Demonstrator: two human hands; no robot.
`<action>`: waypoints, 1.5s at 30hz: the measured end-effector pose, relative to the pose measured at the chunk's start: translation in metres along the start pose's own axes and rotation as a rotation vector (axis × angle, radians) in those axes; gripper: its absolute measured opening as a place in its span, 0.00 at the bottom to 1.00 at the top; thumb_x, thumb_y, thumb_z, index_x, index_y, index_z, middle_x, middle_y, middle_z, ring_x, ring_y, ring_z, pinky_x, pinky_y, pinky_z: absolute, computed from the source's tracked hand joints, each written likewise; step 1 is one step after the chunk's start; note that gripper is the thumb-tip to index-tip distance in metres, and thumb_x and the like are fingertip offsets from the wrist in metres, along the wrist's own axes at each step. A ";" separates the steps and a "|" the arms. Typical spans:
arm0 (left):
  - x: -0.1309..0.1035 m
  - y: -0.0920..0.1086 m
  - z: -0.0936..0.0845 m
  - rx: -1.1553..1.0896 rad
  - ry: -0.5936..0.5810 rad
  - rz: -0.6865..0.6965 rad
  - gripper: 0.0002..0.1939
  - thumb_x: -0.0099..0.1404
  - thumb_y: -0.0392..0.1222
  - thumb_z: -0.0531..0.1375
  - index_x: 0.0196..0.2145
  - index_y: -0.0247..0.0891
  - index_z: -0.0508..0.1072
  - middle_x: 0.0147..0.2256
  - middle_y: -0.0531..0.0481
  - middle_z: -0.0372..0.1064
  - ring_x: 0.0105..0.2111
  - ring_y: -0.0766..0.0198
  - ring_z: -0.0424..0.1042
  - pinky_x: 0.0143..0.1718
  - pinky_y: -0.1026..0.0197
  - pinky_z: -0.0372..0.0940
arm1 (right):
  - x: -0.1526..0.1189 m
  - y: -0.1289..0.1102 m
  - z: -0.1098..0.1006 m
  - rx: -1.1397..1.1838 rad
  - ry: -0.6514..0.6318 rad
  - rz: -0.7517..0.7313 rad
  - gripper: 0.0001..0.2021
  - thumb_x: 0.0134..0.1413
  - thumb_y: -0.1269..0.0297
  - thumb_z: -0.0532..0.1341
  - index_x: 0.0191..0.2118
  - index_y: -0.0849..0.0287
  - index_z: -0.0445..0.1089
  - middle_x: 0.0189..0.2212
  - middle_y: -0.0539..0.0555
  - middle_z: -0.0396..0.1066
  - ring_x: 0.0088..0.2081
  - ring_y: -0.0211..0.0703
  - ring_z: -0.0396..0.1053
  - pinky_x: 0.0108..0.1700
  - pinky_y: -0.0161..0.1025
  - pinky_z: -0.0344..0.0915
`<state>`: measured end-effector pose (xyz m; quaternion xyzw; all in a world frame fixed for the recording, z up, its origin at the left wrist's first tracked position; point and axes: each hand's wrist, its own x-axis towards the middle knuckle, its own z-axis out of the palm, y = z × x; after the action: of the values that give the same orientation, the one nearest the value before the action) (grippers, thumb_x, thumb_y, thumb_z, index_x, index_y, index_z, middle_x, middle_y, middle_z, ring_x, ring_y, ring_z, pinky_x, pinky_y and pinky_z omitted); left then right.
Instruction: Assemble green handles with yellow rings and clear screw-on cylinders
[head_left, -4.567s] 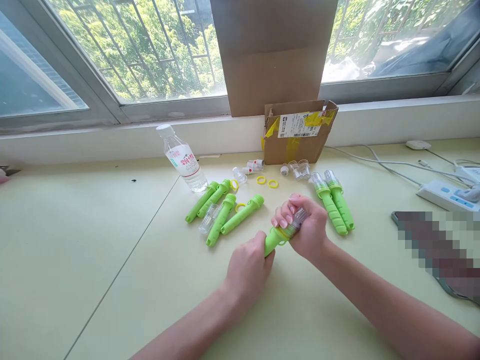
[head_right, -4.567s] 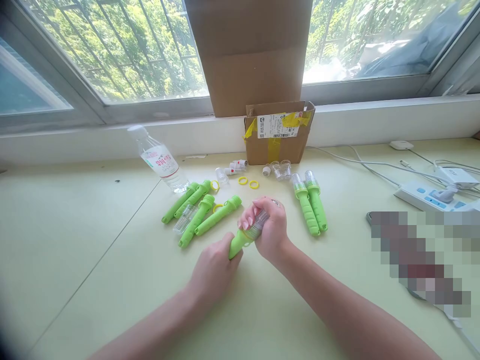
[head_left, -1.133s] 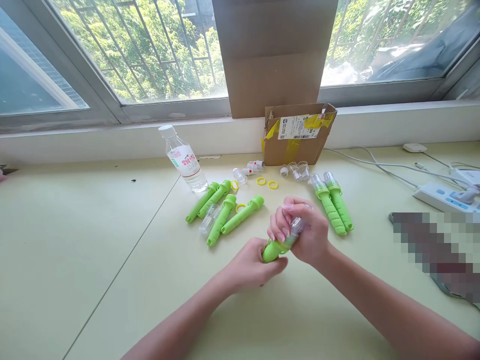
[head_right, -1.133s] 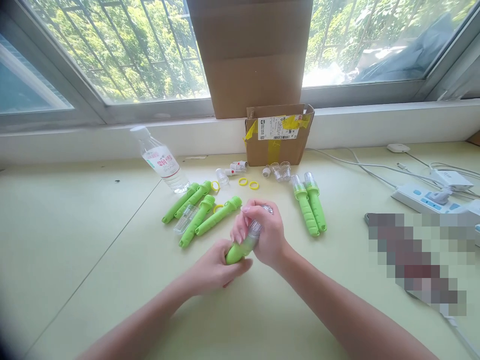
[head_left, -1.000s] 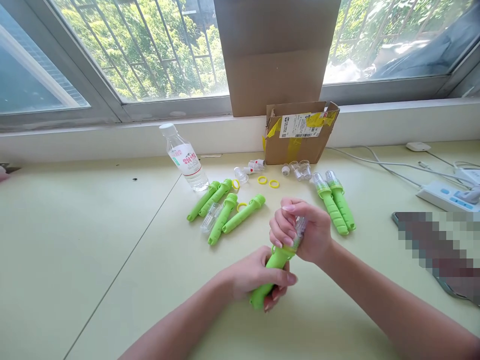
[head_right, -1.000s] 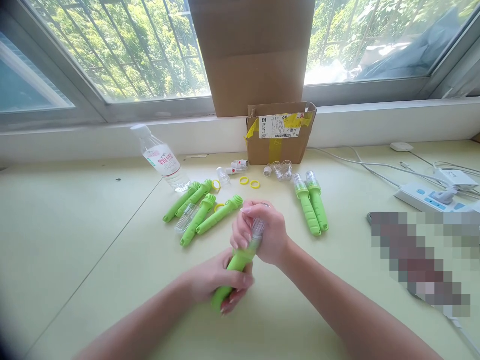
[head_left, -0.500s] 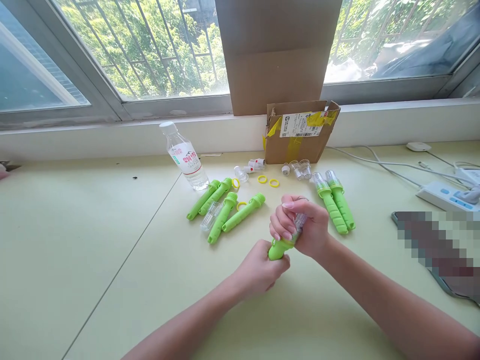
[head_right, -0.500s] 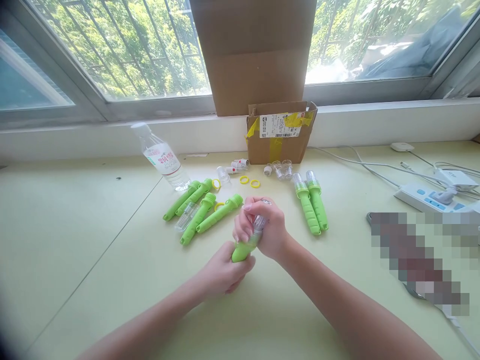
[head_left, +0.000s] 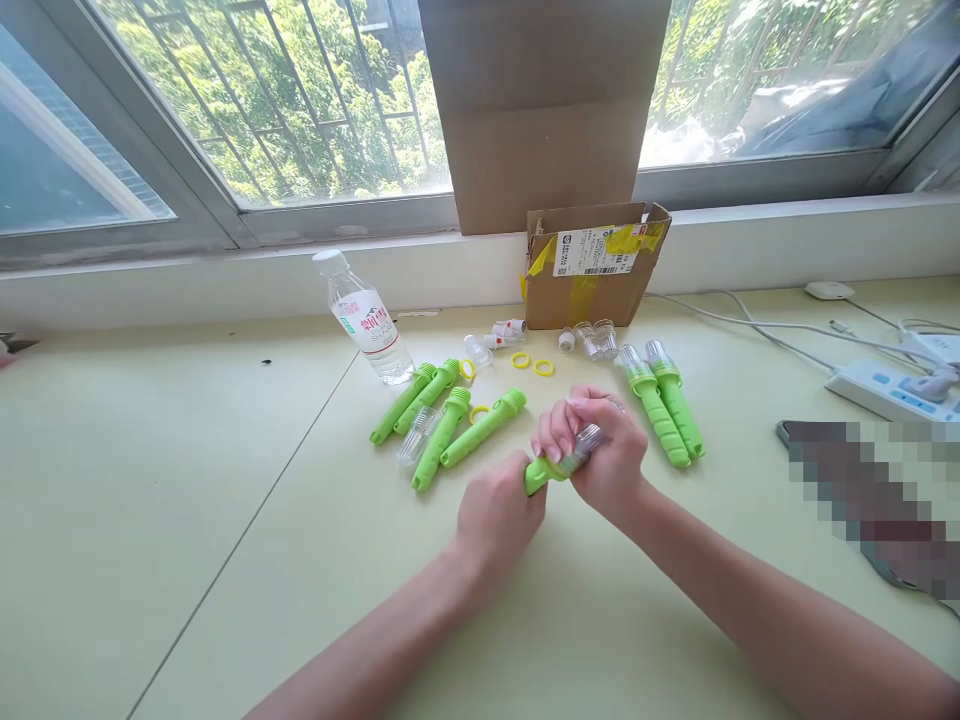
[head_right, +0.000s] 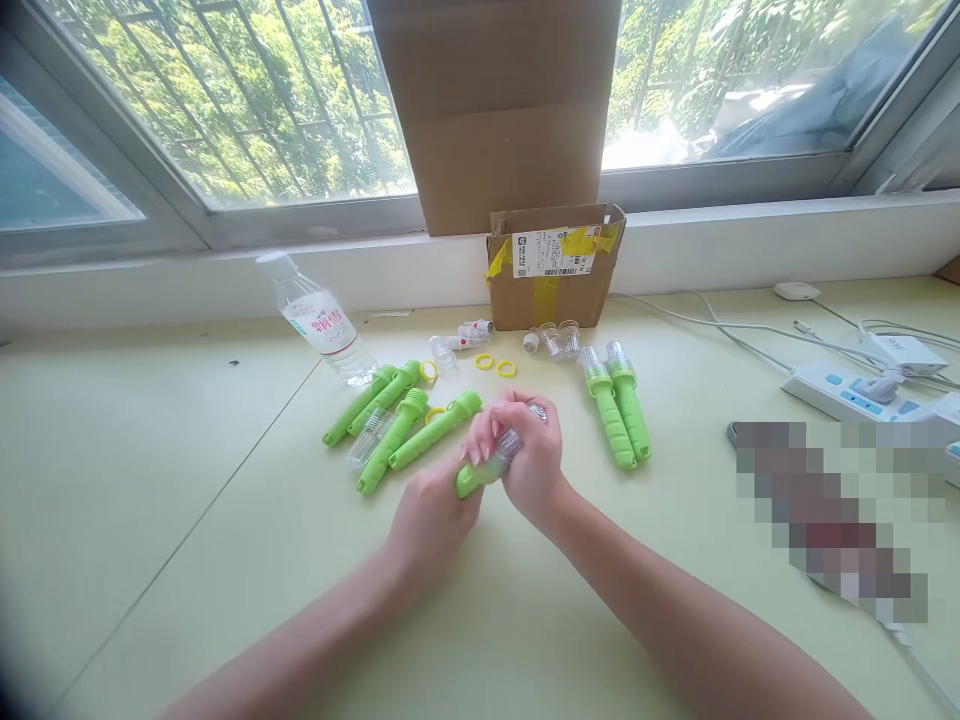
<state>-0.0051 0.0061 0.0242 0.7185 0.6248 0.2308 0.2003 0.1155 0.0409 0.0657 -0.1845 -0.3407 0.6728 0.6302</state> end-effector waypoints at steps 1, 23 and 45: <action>0.002 -0.001 0.001 0.039 0.008 0.001 0.06 0.61 0.35 0.51 0.26 0.39 0.62 0.21 0.53 0.56 0.22 0.66 0.50 0.25 0.61 0.45 | 0.000 0.002 0.000 -0.002 0.050 -0.016 0.13 0.45 0.70 0.58 0.14 0.58 0.59 0.09 0.47 0.58 0.14 0.38 0.60 0.24 0.39 0.62; -0.012 0.014 -0.021 -0.883 -0.864 -0.286 0.14 0.57 0.38 0.57 0.20 0.41 0.54 0.13 0.61 0.50 0.13 0.73 0.49 0.15 0.66 0.46 | -0.002 -0.021 0.005 0.006 -0.350 0.315 0.13 0.46 0.71 0.57 0.15 0.57 0.58 0.09 0.45 0.58 0.12 0.36 0.57 0.18 0.35 0.59; 0.004 0.002 -0.031 -0.601 -0.644 -0.046 0.11 0.59 0.41 0.56 0.21 0.38 0.63 0.17 0.56 0.57 0.18 0.68 0.57 0.22 0.64 0.52 | -0.010 -0.012 0.012 -0.119 -0.111 0.036 0.13 0.49 0.69 0.59 0.16 0.57 0.60 0.10 0.46 0.61 0.14 0.37 0.60 0.21 0.37 0.62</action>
<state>-0.0206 0.0093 0.0509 0.6494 0.4516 0.1618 0.5901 0.1179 0.0287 0.0808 -0.1900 -0.4113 0.6718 0.5859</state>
